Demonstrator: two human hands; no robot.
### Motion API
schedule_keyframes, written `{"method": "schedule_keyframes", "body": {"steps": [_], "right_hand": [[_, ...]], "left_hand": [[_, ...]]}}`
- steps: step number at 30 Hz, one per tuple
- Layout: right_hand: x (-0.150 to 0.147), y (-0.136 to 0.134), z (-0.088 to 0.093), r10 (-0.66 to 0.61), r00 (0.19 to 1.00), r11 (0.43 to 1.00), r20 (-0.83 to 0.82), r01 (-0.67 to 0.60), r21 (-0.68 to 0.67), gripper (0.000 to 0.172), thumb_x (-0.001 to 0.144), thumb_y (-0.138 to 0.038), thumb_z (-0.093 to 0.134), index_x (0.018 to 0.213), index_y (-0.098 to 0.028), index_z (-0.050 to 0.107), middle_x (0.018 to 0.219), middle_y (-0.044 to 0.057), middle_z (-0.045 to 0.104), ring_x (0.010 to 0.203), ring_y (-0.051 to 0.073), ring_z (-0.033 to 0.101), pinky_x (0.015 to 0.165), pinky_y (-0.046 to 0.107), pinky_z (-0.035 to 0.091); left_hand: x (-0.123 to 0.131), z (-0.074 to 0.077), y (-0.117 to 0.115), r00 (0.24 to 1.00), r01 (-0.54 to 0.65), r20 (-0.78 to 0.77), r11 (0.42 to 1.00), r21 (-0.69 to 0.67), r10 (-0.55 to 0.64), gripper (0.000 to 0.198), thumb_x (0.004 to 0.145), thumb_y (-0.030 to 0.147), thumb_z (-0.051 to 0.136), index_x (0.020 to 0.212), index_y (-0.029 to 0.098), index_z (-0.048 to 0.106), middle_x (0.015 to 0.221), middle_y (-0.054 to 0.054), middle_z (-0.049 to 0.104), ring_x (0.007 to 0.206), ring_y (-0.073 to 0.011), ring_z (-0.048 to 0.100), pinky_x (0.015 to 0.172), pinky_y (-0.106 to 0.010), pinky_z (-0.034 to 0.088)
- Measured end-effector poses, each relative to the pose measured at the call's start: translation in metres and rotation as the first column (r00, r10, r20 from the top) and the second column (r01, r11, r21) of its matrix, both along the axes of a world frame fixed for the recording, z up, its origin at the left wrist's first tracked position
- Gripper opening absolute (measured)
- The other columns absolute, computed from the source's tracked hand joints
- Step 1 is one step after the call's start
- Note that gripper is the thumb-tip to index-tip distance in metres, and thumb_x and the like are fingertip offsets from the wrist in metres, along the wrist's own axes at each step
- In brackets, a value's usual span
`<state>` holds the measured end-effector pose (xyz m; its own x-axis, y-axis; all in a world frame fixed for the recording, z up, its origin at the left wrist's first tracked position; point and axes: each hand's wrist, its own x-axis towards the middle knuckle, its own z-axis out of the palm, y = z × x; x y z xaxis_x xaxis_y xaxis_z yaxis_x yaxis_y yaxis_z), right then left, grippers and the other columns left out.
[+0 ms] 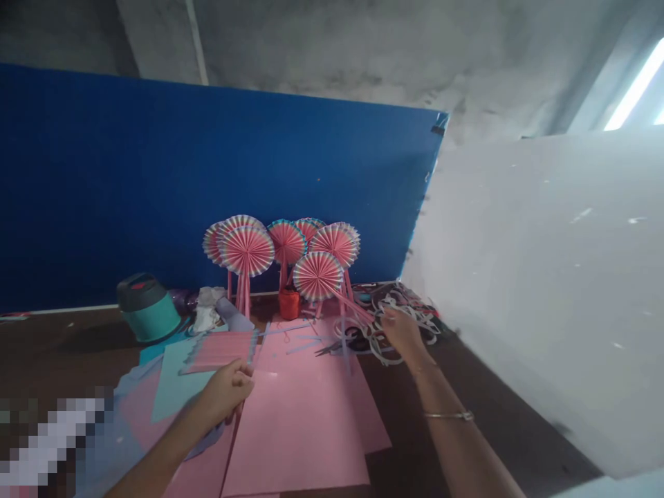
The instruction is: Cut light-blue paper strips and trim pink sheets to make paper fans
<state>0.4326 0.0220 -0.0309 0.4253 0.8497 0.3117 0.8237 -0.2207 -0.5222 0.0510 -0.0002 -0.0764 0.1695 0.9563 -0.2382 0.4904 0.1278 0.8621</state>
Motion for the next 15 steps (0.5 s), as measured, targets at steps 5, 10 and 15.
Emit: {"method": "schedule_keyframes", "body": {"steps": [5,10,15], "right_hand": [[-0.051,-0.013,0.015,-0.047,0.923,0.993,0.382,0.084,-0.080,0.018,0.086,-0.017,0.052,0.092,-0.014,0.069,0.101,0.015,0.069,0.096,0.025,0.062,0.075,0.030,0.044],[-0.071,-0.017,0.020,-0.034,0.901,0.993,0.433,0.078,-0.085,0.025,0.083,-0.016,0.056,0.106,-0.015,0.067,0.111,0.015,0.066,0.106,0.026,0.058,0.083,0.032,0.041],[-0.086,-0.014,0.011,0.085,0.934,0.964,0.346,0.011,-0.267,0.038,0.089,-0.043,0.051,0.068,-0.019,0.072,0.082,0.013,0.073,0.087,0.025,0.066,0.072,0.030,0.042]], "left_hand": [[-0.003,0.003,0.000,0.977,0.084,-0.210,0.980,0.181,-0.045,0.026,0.069,0.015,0.050,0.094,0.019,0.053,0.045,0.012,0.042,0.044,-0.0128,0.048,0.049,-0.023,0.033],[-0.003,0.011,-0.002,0.913,0.186,-0.396,0.962,0.201,-0.094,0.041,0.072,0.010,0.050,0.112,0.018,0.054,0.048,0.012,0.037,0.058,-0.0152,0.054,0.060,-0.024,0.033],[-0.003,0.016,-0.005,0.890,0.197,-0.441,0.970,0.144,-0.116,0.051,0.076,0.019,0.055,0.127,0.014,0.048,0.056,0.008,0.046,0.066,-0.0177,0.057,0.060,-0.026,0.031]]}}
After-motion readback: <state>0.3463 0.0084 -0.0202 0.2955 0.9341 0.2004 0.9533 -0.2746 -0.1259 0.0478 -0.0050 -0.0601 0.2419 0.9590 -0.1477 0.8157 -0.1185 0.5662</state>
